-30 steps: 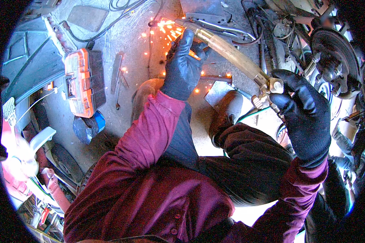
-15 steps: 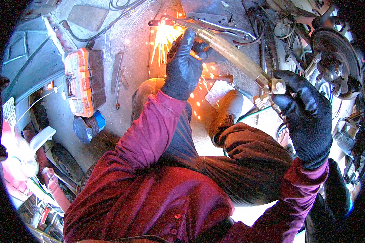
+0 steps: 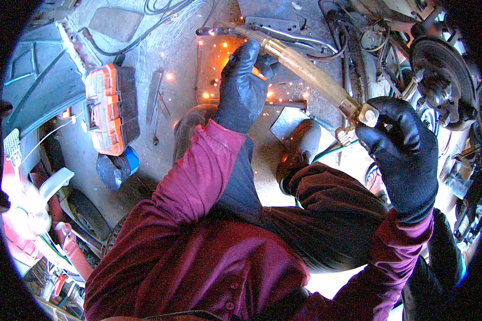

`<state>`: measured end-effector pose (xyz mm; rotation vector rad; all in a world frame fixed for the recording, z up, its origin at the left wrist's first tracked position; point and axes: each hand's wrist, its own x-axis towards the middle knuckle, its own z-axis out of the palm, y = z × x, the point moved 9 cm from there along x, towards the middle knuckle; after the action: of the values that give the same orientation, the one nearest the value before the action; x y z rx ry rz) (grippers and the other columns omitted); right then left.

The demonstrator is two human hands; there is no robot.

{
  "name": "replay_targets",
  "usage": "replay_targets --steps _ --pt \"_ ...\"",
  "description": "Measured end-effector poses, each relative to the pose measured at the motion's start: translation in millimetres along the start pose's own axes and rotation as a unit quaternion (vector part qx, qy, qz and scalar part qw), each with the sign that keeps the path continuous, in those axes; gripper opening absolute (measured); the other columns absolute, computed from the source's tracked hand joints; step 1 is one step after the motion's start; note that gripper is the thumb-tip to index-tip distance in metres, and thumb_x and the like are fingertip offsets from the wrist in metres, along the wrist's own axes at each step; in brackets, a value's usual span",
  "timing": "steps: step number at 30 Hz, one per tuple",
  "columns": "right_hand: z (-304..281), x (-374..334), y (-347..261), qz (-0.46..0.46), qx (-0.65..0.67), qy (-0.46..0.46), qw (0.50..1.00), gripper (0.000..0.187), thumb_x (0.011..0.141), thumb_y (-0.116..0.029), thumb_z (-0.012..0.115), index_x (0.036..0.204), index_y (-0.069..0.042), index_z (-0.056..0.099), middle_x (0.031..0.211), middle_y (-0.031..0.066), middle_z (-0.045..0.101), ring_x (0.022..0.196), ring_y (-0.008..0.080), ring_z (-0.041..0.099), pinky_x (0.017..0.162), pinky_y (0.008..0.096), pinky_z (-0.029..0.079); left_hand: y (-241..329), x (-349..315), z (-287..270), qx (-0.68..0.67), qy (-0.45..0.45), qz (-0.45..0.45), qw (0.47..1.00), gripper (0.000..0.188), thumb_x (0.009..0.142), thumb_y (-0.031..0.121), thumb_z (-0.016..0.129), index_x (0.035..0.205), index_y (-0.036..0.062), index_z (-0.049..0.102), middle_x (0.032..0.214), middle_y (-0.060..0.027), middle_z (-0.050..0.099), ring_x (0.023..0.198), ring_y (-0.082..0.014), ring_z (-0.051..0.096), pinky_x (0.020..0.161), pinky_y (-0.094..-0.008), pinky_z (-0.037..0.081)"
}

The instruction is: The person positions a metal bracket on a workbench, secures it with pliers, and then uses a welding torch to heat and weld the metal. The person is sitting on the floor during the task.

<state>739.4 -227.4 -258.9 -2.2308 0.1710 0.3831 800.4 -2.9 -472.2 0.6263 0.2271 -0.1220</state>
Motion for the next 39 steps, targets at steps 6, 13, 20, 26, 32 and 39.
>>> replay_targets --steps 6,13,20,26,32,39 --pt "0 0 4 0.007 0.003 -0.006 1.0 0.029 0.092 -0.007 0.076 0.12 -0.004 0.068 0.103 -0.0006 0.065 0.085 0.0073 0.056 0.076 0.0239 0.048 -3 0 -4 0.001 -0.006 0.008 1.0 0.023 0.104 0.029 0.066 0.12 0.013 0.071 0.118 -0.0042 0.074 0.114 -0.0205 0.069 0.104 -0.0464 0.054" --pt "0 0 5 0.001 0.004 -0.007 1.0 0.03 0.093 -0.011 0.077 0.121 -0.005 0.068 0.103 -0.0008 0.065 0.085 0.0069 0.056 0.075 0.0237 0.048 -4 1 -3 -0.01 -0.01 0.005 1.0 0.023 0.105 0.028 0.066 0.122 0.0148 0.07 0.12 -0.0024 0.073 0.112 -0.019 0.069 0.102 -0.0445 0.055" --pt "-1 -2 7 0.006 0.011 -0.004 1.0 0.031 0.094 -0.013 0.077 0.122 -0.004 0.069 0.104 0.0008 0.067 0.088 0.0086 0.058 0.078 0.0251 0.049 2 -1 2 0.016 -0.005 0.015 1.0 0.025 0.104 0.028 0.068 0.125 0.0139 0.069 0.119 -0.002 0.073 0.109 -0.0181 0.069 0.098 -0.0413 0.056" --pt "-2 0 4 -0.027 -0.041 -0.004 0.999 0.036 0.095 -0.021 0.077 0.127 -0.003 0.07 0.106 0.0024 0.069 0.09 0.011 0.059 0.082 0.0282 0.05 4 -3 6 -0.022 0.018 0.022 0.999 0.022 0.101 0.027 0.072 0.114 0.0086 0.074 0.101 0.0002 0.074 0.089 -0.0088 0.066 0.077 -0.0275 0.051" --pt "-2 1 2 -0.029 -0.052 -0.013 0.998 0.038 0.096 -0.022 0.077 0.128 -0.004 0.07 0.106 0.0022 0.069 0.09 0.0105 0.059 0.083 0.0283 0.05 1 -2 0 -0.016 0.017 -0.004 1.0 0.025 0.104 0.028 0.068 0.124 0.0129 0.069 0.12 -0.0029 0.073 0.111 -0.0197 0.069 0.101 -0.0448 0.054" --pt "1 0 2 -0.026 -0.015 0.004 1.0 0.03 0.091 -0.01 0.079 0.12 -0.005 0.069 0.099 -0.0004 0.067 0.086 0.0085 0.058 0.078 0.0261 0.049 0 0 2 -0.002 0.003 -0.007 1.0 0.026 0.103 0.028 0.068 0.125 0.0138 0.069 0.121 -0.003 0.073 0.113 -0.0196 0.069 0.103 -0.0443 0.054"
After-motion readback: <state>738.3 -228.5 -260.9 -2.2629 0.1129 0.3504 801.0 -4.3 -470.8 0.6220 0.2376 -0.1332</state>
